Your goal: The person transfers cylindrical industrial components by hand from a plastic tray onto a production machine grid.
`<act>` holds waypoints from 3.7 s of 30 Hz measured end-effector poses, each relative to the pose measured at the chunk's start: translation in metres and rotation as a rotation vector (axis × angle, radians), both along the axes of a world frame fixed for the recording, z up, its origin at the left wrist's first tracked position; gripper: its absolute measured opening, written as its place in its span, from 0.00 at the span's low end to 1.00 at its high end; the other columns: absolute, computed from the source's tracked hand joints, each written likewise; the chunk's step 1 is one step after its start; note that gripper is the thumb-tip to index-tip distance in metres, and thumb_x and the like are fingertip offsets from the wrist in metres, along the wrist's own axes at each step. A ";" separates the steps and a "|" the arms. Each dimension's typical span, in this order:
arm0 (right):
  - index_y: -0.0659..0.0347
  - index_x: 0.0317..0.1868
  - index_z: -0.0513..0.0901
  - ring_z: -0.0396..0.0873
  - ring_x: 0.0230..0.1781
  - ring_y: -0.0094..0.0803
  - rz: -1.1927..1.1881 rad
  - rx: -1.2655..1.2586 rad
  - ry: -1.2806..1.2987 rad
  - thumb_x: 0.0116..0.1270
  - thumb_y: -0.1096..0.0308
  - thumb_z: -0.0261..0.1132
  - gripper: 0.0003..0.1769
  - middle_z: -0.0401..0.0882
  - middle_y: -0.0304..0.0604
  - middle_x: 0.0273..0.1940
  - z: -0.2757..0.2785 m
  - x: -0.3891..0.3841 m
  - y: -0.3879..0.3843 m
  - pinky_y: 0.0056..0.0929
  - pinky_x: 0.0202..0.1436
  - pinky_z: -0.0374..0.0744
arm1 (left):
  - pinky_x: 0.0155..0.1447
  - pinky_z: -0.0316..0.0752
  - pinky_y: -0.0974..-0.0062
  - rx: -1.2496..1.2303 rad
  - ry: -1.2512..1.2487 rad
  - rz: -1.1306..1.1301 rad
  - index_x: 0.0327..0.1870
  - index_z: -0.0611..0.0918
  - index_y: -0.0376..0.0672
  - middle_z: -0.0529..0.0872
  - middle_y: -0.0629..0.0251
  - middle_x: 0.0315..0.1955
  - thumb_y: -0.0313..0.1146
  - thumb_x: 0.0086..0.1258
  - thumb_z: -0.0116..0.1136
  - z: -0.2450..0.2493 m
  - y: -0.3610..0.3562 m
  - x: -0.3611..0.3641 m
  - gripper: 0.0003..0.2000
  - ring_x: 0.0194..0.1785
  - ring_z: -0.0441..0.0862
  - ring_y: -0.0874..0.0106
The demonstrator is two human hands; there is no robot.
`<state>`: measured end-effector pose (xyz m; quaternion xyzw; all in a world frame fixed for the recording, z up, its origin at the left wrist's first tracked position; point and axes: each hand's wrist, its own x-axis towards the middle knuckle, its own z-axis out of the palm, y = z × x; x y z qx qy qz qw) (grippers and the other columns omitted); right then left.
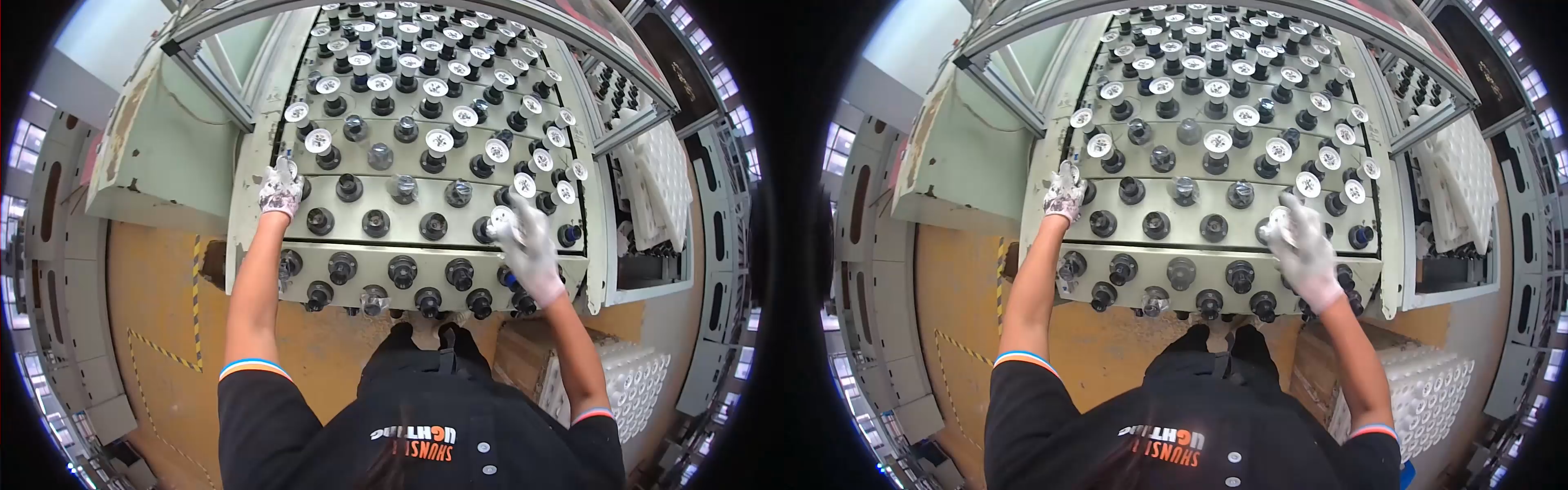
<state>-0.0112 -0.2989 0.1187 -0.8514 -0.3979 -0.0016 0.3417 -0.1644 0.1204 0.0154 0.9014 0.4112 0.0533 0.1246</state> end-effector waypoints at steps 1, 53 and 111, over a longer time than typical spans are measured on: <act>0.58 0.61 0.69 0.78 0.42 0.42 0.058 0.008 -0.026 0.62 0.66 0.67 0.28 0.73 0.49 0.46 0.000 0.002 0.024 0.37 0.46 0.79 | 0.52 0.75 0.52 0.030 -0.014 -0.015 0.57 0.67 0.46 0.75 0.40 0.50 0.41 0.64 0.57 -0.011 0.004 0.003 0.23 0.49 0.79 0.46; 0.47 0.51 0.79 0.75 0.52 0.41 -0.393 0.253 -0.172 0.58 0.67 0.66 0.18 0.74 0.42 0.52 -0.099 -0.078 -0.075 0.41 0.53 0.73 | 0.55 0.74 0.62 0.442 -0.453 -0.449 0.63 0.71 0.36 0.76 0.48 0.56 0.38 0.68 0.53 -0.009 -0.102 0.016 0.24 0.53 0.77 0.57; 0.67 0.68 0.62 0.65 0.66 0.46 -1.605 -0.086 -0.249 0.66 0.72 0.59 0.31 0.63 0.57 0.67 -0.097 -0.256 -0.695 0.36 0.71 0.61 | 0.44 0.77 0.74 -0.865 -1.032 0.023 0.48 0.78 0.41 0.85 0.59 0.43 0.38 0.68 0.60 0.026 -0.371 0.079 0.14 0.41 0.82 0.70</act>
